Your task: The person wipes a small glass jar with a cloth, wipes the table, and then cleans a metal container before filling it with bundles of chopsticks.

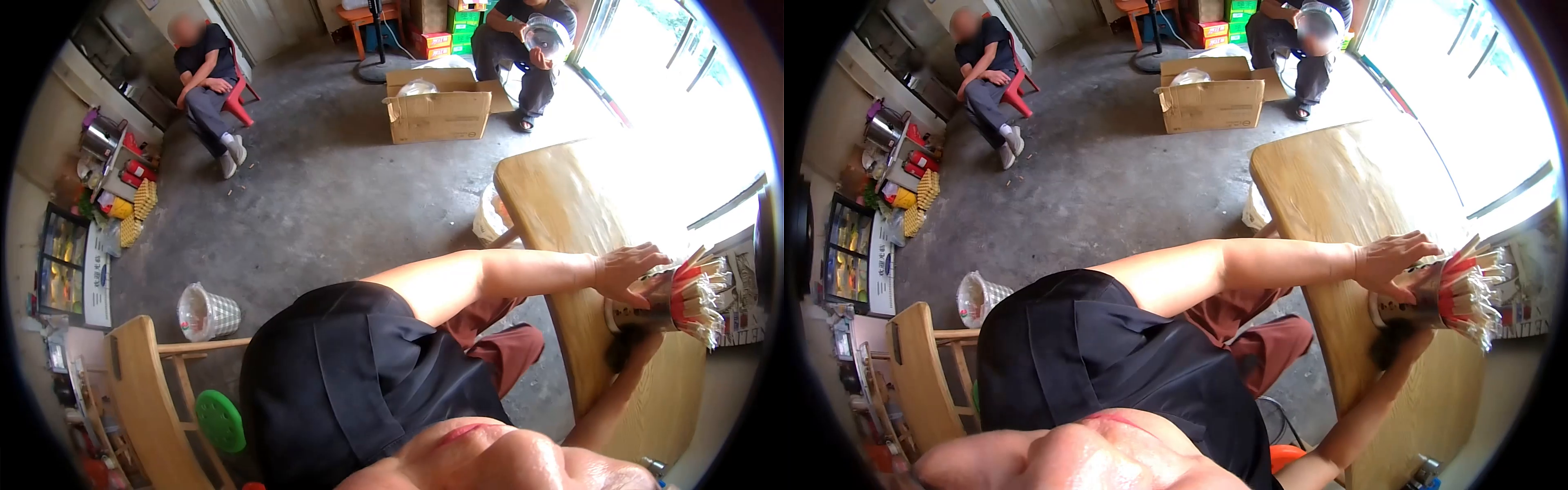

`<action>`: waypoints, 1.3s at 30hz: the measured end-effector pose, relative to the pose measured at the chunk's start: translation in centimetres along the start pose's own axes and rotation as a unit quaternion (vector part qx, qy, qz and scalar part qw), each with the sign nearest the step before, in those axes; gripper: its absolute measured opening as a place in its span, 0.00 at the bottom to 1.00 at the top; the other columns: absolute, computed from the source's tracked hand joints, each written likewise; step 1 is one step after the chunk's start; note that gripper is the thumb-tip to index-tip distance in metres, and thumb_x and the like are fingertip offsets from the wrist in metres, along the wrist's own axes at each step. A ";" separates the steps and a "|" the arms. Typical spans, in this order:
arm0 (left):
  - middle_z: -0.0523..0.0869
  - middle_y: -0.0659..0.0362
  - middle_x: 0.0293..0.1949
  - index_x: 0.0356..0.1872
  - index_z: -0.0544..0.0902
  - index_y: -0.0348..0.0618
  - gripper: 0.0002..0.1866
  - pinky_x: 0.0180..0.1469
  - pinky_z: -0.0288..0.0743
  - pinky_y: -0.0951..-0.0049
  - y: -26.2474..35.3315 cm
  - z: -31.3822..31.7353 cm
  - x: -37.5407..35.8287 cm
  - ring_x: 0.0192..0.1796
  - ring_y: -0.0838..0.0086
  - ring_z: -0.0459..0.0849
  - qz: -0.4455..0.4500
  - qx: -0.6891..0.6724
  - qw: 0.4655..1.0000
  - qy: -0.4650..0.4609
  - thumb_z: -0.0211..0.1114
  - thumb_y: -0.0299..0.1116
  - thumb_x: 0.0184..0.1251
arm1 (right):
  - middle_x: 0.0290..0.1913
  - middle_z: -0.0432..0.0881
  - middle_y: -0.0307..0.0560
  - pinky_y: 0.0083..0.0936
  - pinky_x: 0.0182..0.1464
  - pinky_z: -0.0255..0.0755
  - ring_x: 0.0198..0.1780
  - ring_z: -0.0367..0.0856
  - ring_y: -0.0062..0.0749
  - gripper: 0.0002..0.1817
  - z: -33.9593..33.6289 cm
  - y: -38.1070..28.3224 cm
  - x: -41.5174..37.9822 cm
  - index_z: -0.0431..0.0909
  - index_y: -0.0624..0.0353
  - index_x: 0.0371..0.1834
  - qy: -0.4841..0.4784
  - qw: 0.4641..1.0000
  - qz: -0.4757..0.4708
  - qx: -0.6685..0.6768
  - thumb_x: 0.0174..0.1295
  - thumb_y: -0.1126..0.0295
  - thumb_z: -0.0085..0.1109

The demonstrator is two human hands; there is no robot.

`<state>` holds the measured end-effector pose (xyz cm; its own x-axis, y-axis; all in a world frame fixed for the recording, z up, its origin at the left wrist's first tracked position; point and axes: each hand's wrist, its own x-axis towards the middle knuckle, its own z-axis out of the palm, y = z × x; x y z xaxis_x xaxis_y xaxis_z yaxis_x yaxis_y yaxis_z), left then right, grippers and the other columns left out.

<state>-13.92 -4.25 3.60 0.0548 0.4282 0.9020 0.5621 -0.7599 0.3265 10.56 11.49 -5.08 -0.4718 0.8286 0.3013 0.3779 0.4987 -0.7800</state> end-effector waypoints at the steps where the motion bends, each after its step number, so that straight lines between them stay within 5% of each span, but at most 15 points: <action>1: 0.72 0.47 0.54 0.64 0.62 0.43 0.43 0.57 0.68 0.56 -0.3 0.1 -0.2 0.55 0.52 0.71 -0.031 0.004 1.000 0.000 0.71 0.52 0.51 | 0.41 0.83 0.56 0.36 0.48 0.75 0.42 0.81 0.39 0.20 -0.5 1.1 0.2 0.78 0.71 0.47 -0.004 1.000 0.003 0.004 0.68 0.63 0.43; 6: 0.77 0.47 0.44 0.54 0.70 0.38 0.38 0.52 0.70 0.59 -0.4 0.4 -0.6 0.50 0.52 0.75 -0.074 -0.016 0.997 -0.020 0.73 0.53 0.47 | 0.44 0.82 0.47 0.34 0.48 0.77 0.44 0.79 0.32 0.14 -1.9 1.9 0.3 0.79 0.67 0.47 -0.049 0.979 0.040 -0.194 0.64 0.71 0.49; 7: 0.77 0.47 0.44 0.54 0.70 0.38 0.38 0.52 0.70 0.59 -0.6 0.4 -0.5 0.50 0.52 0.75 -0.077 -0.014 0.997 -0.020 0.73 0.53 0.47 | 0.44 0.82 0.47 0.34 0.48 0.77 0.44 0.79 0.32 0.14 -1.5 1.7 0.4 0.79 0.67 0.47 -0.052 0.979 0.039 -0.192 0.64 0.71 0.49; 9: 0.79 0.46 0.44 0.52 0.71 0.37 0.38 0.50 0.72 0.59 -0.9 0.6 -0.7 0.48 0.51 0.78 -0.089 -0.031 0.995 -0.016 0.73 0.55 0.47 | 0.43 0.83 0.51 0.35 0.46 0.76 0.42 0.80 0.37 0.16 -0.9 1.8 -0.1 0.78 0.67 0.49 0.014 0.999 0.002 0.051 0.63 0.70 0.50; 13: 0.80 0.45 0.43 0.49 0.72 0.37 0.38 0.47 0.74 0.59 -1.0 1.1 -1.1 0.44 0.51 0.81 -0.128 -0.042 0.991 -0.025 0.73 0.57 0.47 | 0.44 0.82 0.58 0.37 0.46 0.75 0.42 0.80 0.41 0.16 -2.0 5.5 0.3 0.78 0.68 0.48 0.000 0.999 0.005 0.051 0.62 0.69 0.50; 15: 0.81 0.46 0.43 0.48 0.73 0.37 0.37 0.46 0.75 0.60 -0.9 0.6 -1.1 0.44 0.52 0.81 -0.145 -0.034 0.988 -0.038 0.73 0.57 0.46 | 0.47 0.79 0.63 0.38 0.45 0.74 0.43 0.79 0.44 0.16 -2.6 6.0 0.8 0.78 0.68 0.46 -0.036 0.981 -0.051 -0.184 0.63 0.69 0.47; 25: 0.81 0.47 0.41 0.45 0.75 0.35 0.37 0.45 0.75 0.61 -1.3 1.0 -1.2 0.43 0.51 0.82 -0.176 -0.026 0.982 -0.056 0.73 0.60 0.45 | 0.40 0.81 0.52 0.33 0.45 0.75 0.40 0.79 0.34 0.17 -1.7 5.1 0.9 0.78 0.70 0.45 0.042 0.995 -0.004 -0.088 0.66 0.70 0.42; 31: 0.81 0.45 0.41 0.44 0.75 0.35 0.36 0.46 0.75 0.61 -0.8 0.7 -1.1 0.43 0.51 0.81 -0.181 -0.009 0.981 -0.064 0.72 0.59 0.47 | 0.44 0.80 0.61 0.40 0.50 0.72 0.46 0.78 0.48 0.16 -1.8 6.5 1.5 0.77 0.69 0.47 0.050 0.998 0.022 -0.033 0.64 0.70 0.44; 33: 0.80 0.45 0.40 0.44 0.75 0.35 0.35 0.45 0.75 0.61 -0.7 0.6 -1.1 0.42 0.51 0.81 -0.180 -0.007 0.981 -0.067 0.72 0.58 0.47 | 0.44 0.79 0.60 0.39 0.50 0.72 0.46 0.77 0.47 0.16 -2.2 5.7 1.2 0.76 0.70 0.48 -0.010 0.984 -0.019 -0.175 0.65 0.69 0.44; 36: 0.80 0.45 0.39 0.44 0.75 0.35 0.35 0.45 0.75 0.61 -0.4 0.3 -1.0 0.42 0.50 0.81 -0.170 -0.009 0.983 -0.065 0.72 0.58 0.48 | 0.43 0.80 0.53 0.34 0.47 0.75 0.44 0.78 0.35 0.18 -1.0 3.1 0.5 0.77 0.72 0.47 0.035 0.999 -0.020 -0.026 0.66 0.68 0.44; 39: 0.80 0.45 0.39 0.44 0.75 0.35 0.35 0.44 0.75 0.61 -0.5 0.1 -0.9 0.42 0.51 0.81 -0.159 -0.014 0.986 -0.057 0.72 0.58 0.48 | 0.43 0.80 0.53 0.34 0.47 0.75 0.43 0.78 0.35 0.18 -0.5 -1.3 -0.4 0.77 0.72 0.48 0.029 0.998 -0.021 -0.052 0.66 0.68 0.43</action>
<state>-14.15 -4.21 2.58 -0.0265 0.6979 0.7157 0.5435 -0.5908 0.5962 10.70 10.66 -3.90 -0.4424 0.8185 0.3665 0.4411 0.5544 -0.7057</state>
